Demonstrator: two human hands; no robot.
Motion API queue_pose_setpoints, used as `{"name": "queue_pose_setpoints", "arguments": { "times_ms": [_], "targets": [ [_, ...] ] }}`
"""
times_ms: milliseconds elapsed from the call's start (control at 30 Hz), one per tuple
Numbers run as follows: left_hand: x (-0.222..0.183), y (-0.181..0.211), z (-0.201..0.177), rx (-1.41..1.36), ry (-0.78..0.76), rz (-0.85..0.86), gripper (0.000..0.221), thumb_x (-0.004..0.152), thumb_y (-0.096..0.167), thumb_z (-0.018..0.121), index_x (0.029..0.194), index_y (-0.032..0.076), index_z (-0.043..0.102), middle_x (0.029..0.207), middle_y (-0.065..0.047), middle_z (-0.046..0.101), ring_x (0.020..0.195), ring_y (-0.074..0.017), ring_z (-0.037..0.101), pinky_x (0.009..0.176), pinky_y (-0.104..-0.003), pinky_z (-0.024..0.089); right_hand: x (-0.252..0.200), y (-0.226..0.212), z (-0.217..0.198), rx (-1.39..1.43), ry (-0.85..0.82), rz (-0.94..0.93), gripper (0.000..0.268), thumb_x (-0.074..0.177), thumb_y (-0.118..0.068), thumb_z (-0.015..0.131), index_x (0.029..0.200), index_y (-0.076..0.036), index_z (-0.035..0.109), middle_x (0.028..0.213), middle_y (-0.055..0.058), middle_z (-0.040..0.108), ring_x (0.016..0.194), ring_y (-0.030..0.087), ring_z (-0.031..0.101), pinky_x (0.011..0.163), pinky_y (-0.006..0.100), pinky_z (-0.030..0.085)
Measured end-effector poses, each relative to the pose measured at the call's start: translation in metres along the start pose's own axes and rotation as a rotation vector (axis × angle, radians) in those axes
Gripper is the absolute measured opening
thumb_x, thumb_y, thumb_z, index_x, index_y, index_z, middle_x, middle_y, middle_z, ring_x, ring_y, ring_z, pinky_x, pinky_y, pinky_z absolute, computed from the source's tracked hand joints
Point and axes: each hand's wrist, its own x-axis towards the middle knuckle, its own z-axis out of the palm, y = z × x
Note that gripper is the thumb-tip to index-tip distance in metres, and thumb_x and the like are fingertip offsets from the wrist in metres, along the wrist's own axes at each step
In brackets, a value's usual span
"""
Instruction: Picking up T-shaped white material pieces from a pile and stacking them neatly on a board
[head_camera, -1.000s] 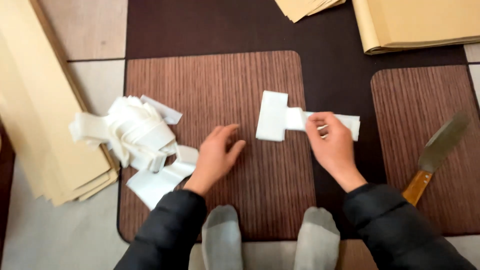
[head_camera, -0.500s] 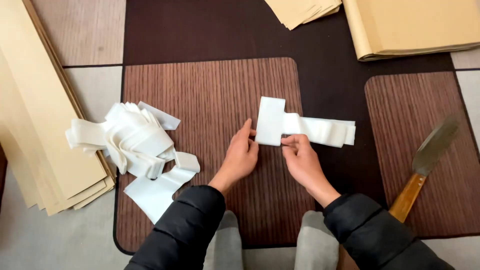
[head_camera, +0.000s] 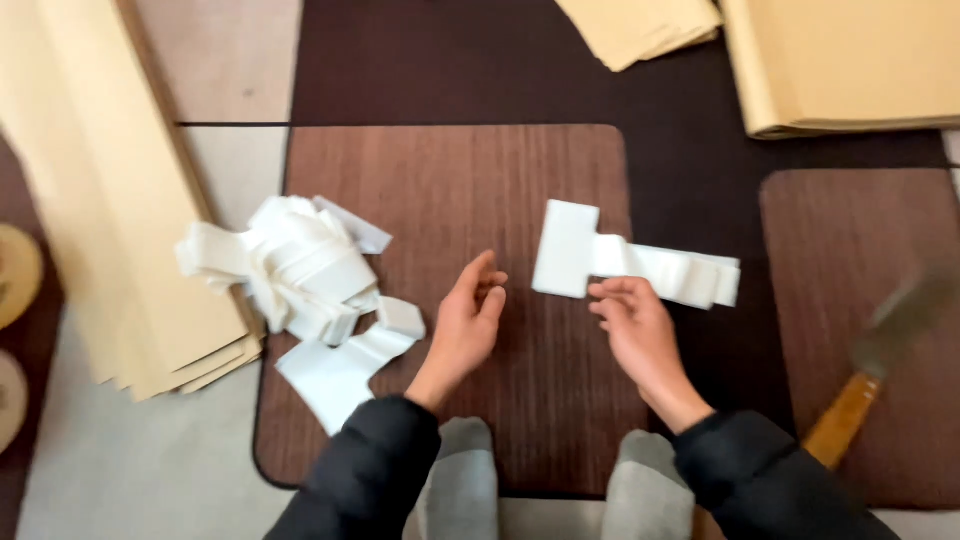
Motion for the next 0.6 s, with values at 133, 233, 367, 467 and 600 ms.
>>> {"name": "queue_pose_setpoints", "arguments": {
  "times_ms": [133, 233, 367, 467, 600],
  "targets": [
    [-0.036, 0.011, -0.072, 0.061, 0.213, 0.130, 0.040, 0.107, 0.014, 0.072, 0.146, 0.007, 0.076, 0.119, -0.018, 0.081, 0.110, -0.0369, 0.078, 0.092, -0.044, 0.065, -0.003, -0.025, 0.002, 0.009, -0.032, -0.074, 0.027, 0.105, -0.002, 0.059, 0.131, 0.003, 0.065, 0.124, 0.025, 0.081, 0.108, 0.029, 0.080, 0.091, 0.039, 0.065],
    [-0.063, -0.021, -0.139, 0.255, 0.536, 0.127, 0.029, 0.106, 0.015, 0.076, 0.135, 0.013, 0.081, 0.113, -0.011, 0.080, 0.098, -0.0284, 0.076, 0.084, -0.038, 0.063, -0.011, -0.047, 0.007, 0.052, -0.098, -0.112, 0.023, 0.111, -0.005, 0.056, 0.133, 0.001, 0.061, 0.117, 0.023, 0.083, 0.102, 0.026, 0.081, 0.089, 0.033, 0.063],
    [-0.099, -0.047, -0.205, 0.499, 0.662, 0.031, 0.042, 0.097, 0.031, 0.095, 0.127, 0.005, 0.080, 0.105, -0.014, 0.074, 0.094, -0.0317, 0.074, 0.087, -0.043, 0.063, -0.023, -0.069, 0.017, 0.037, -0.166, -0.106, 0.021, 0.115, -0.005, 0.055, 0.132, 0.001, 0.065, 0.118, 0.023, 0.084, 0.103, 0.026, 0.082, 0.091, 0.033, 0.063],
    [-0.120, -0.063, -0.215, 0.565, 0.524, -0.042, 0.054, 0.088, 0.043, 0.101, 0.123, 0.008, 0.080, 0.104, -0.012, 0.074, 0.097, -0.0343, 0.074, 0.091, -0.047, 0.061, -0.028, -0.072, 0.024, 0.005, -0.205, -0.119, 0.020, 0.116, -0.005, 0.056, 0.129, 0.001, 0.069, 0.117, 0.022, 0.085, 0.103, 0.026, 0.083, 0.092, 0.034, 0.064],
    [-0.140, -0.066, -0.206, 0.779, 0.328, -0.139, 0.068, 0.080, 0.050, 0.101, 0.132, 0.013, 0.076, 0.120, -0.009, 0.068, 0.114, -0.0376, 0.071, 0.102, -0.050, 0.061, -0.025, -0.058, 0.041, -0.033, -0.307, -0.197, 0.020, 0.116, -0.007, 0.057, 0.128, 0.000, 0.072, 0.114, 0.019, 0.085, 0.102, 0.026, 0.083, 0.091, 0.036, 0.065]
  ]
}}
